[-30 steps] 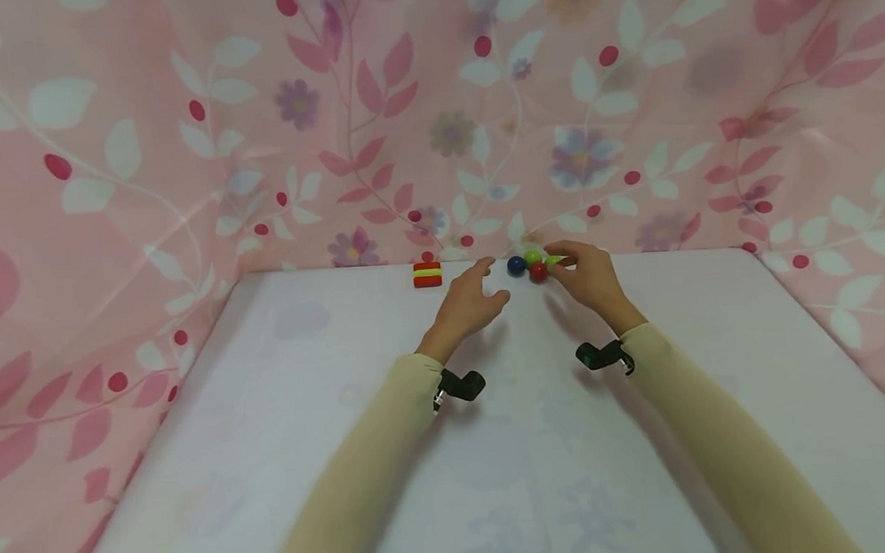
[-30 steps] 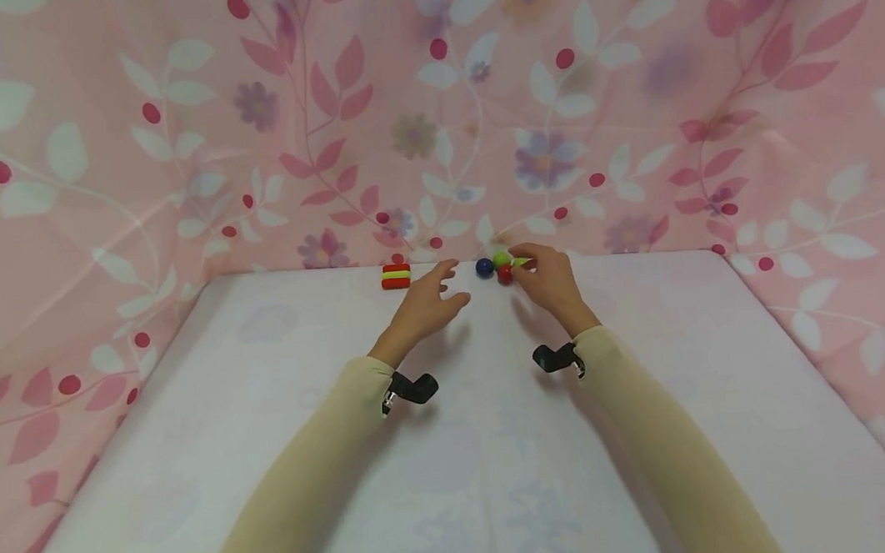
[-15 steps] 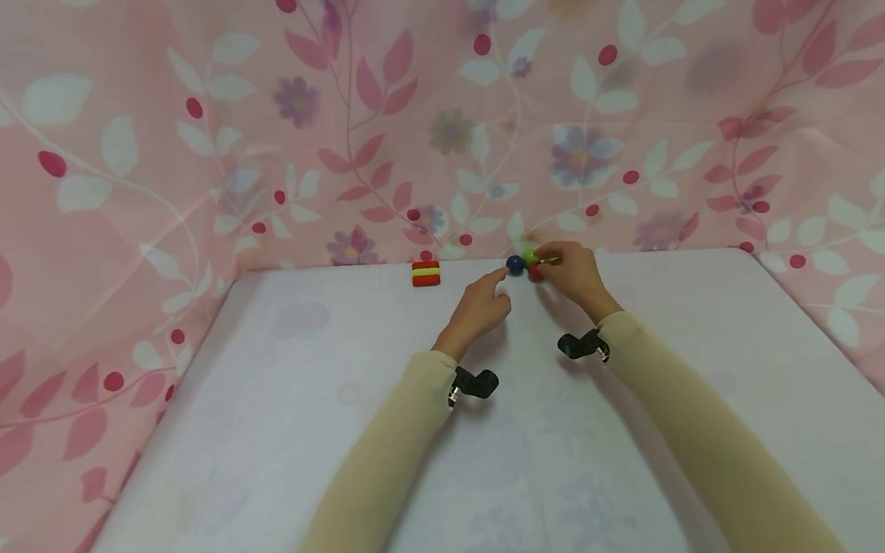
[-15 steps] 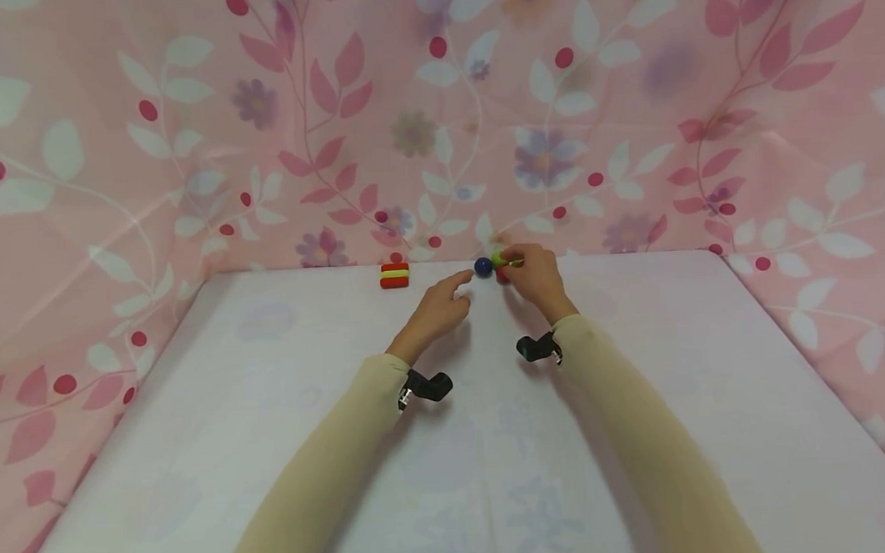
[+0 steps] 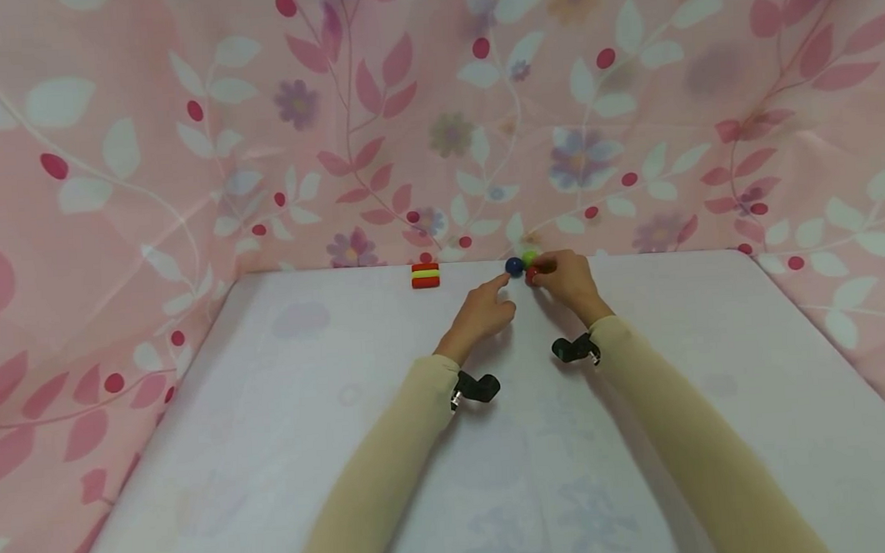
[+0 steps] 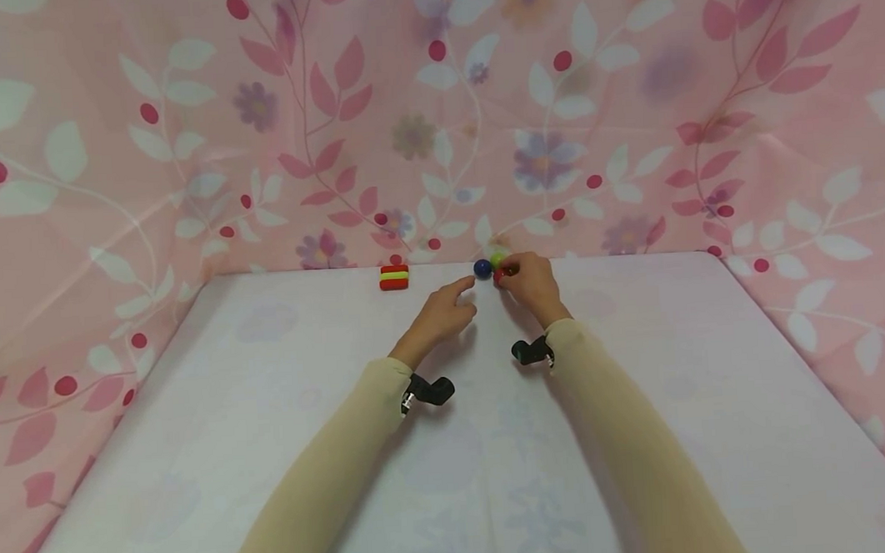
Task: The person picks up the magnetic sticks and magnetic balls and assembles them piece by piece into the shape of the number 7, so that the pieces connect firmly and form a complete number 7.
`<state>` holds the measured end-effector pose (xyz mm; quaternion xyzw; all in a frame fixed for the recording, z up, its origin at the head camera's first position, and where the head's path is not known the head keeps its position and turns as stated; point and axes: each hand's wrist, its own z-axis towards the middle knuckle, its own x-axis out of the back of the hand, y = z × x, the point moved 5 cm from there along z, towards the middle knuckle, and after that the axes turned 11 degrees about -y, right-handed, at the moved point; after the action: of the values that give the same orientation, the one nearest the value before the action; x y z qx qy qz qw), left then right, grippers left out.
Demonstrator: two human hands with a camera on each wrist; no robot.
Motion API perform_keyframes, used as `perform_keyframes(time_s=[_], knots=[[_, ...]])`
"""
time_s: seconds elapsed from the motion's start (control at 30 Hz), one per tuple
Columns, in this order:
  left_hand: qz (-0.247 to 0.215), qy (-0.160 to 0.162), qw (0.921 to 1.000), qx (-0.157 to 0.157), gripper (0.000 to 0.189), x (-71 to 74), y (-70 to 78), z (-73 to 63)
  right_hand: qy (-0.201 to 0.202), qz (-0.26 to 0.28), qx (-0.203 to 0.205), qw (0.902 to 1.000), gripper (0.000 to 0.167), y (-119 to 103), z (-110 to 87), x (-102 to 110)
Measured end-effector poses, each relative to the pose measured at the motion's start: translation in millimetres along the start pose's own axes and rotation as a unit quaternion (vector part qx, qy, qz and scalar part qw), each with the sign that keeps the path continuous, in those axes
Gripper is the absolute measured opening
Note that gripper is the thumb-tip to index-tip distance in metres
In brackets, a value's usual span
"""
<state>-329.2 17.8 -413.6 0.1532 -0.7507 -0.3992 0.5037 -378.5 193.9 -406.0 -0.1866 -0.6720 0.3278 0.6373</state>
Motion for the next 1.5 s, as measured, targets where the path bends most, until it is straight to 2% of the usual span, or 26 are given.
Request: perform_keyframes(time_s=[0.3,0.6,0.9,1.1,1.3,1.5], knots=[[-0.001,-0.002,1.0000,-0.008,0.061,-1.6,-1.2,-0.1,0.007,0.004,0.003,1.0000,0.033,4,-3.7,-2],[0.004,0.010,0.9998,-0.019,0.060,-0.7,-0.7,-9.8,0.010,0.020,0.012,0.9997,0.036,2,-14.2,-1],[-0.010,0.030,0.9982,-0.050,0.061,11.2,-0.6,-39.2,0.009,0.080,0.026,0.9965,0.039,-19,-38.3,1],[-0.011,0.034,0.9978,-0.055,0.061,16.3,-1.6,-59.5,0.009,0.087,0.054,0.9947,0.037,-38,-53.7,3],[0.009,0.050,0.9973,-0.054,0.065,22.3,-1.7,-79.4,0.009,0.093,0.092,0.9914,0.039,-57,-68.7,2],[0.012,0.042,0.9976,-0.054,0.067,20.7,-8.6,-101.4,0.006,0.099,0.131,0.9864,0.041,-72,-83.3,-2]])
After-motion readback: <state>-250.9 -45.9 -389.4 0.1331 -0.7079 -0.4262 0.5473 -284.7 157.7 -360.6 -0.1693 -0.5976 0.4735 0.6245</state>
